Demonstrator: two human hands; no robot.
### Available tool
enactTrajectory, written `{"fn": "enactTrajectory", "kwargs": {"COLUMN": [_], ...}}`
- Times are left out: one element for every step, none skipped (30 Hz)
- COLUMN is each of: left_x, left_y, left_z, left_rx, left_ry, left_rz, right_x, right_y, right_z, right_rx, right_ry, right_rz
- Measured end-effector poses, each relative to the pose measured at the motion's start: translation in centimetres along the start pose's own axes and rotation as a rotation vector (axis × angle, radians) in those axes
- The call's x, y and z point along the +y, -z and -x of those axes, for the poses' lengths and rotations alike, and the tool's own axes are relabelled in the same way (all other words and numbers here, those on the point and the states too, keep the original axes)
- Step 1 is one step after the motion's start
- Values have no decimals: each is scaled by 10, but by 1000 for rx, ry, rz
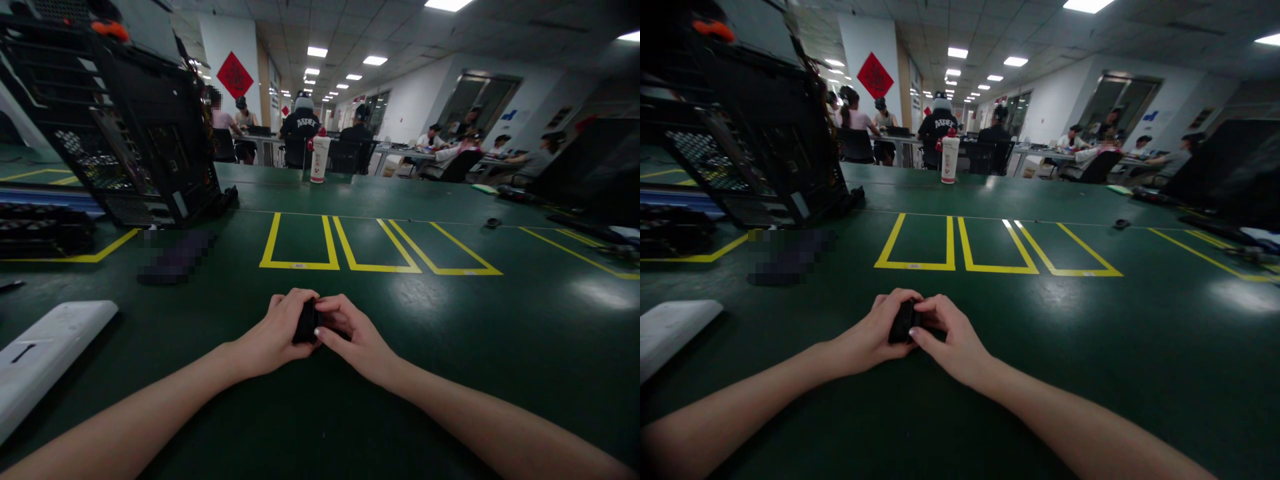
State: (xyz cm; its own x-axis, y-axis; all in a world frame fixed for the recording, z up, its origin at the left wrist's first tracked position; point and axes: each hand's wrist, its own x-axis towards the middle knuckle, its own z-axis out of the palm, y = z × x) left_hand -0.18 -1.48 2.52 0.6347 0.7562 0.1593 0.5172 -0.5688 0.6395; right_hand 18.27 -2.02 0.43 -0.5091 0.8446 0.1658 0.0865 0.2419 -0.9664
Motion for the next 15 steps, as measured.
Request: {"fn": "enactTrajectory", "kwargs": {"left_x": [0, 0, 0, 0, 0, 0, -1, -1, -1, -2, -2, -3, -3, -3, -3], "left_y": [0, 0, 0, 0, 0, 0, 0, 0, 0, -1, -1, -1, -2, -2, -2], "left_z": [0, 0, 1, 1, 1, 1, 1, 1, 1, 0, 0, -1, -1, -1, -1], "left_rx": [-2, -3, -4, -5, -6, -7, -7, -7, -5, -4, -3, -2, -3, -2, -3], "left_ry": [0, 0, -1, -1, 1, 5, 10, 15, 20, 25, 28, 28, 28, 26, 23], "left_rz": [0, 0, 2, 4, 7, 8, 8, 6, 3, 0, -4, -7, -11, -15, -19], "right_x": [0, 1, 1, 1, 0, 0, 0, 0, 0, 1, 1, 1, 1, 1, 1], "right_y": [0, 0, 0, 0, 0, 0, 0, 0, 0, 0, 0, 0, 0, 0, 0], "right_z": [0, 0, 0, 1, 1, 1, 1, 1, 1, 1, 0, 0, 0, 0, 0], "right_rx": [1, 5, 10, 18, 25, 32, 37, 38, 37, 34, 31, 26, 22, 16, 11], "right_ry": [7, 14, 22, 29, 31, 28, 21, 9, -2, -10, -12, -9, -1, 12, 26], "right_rz": [11, 26, 47, 70, 92, 108, 117, 120, 122, 127, 133, 136, 133, 122, 106]}}
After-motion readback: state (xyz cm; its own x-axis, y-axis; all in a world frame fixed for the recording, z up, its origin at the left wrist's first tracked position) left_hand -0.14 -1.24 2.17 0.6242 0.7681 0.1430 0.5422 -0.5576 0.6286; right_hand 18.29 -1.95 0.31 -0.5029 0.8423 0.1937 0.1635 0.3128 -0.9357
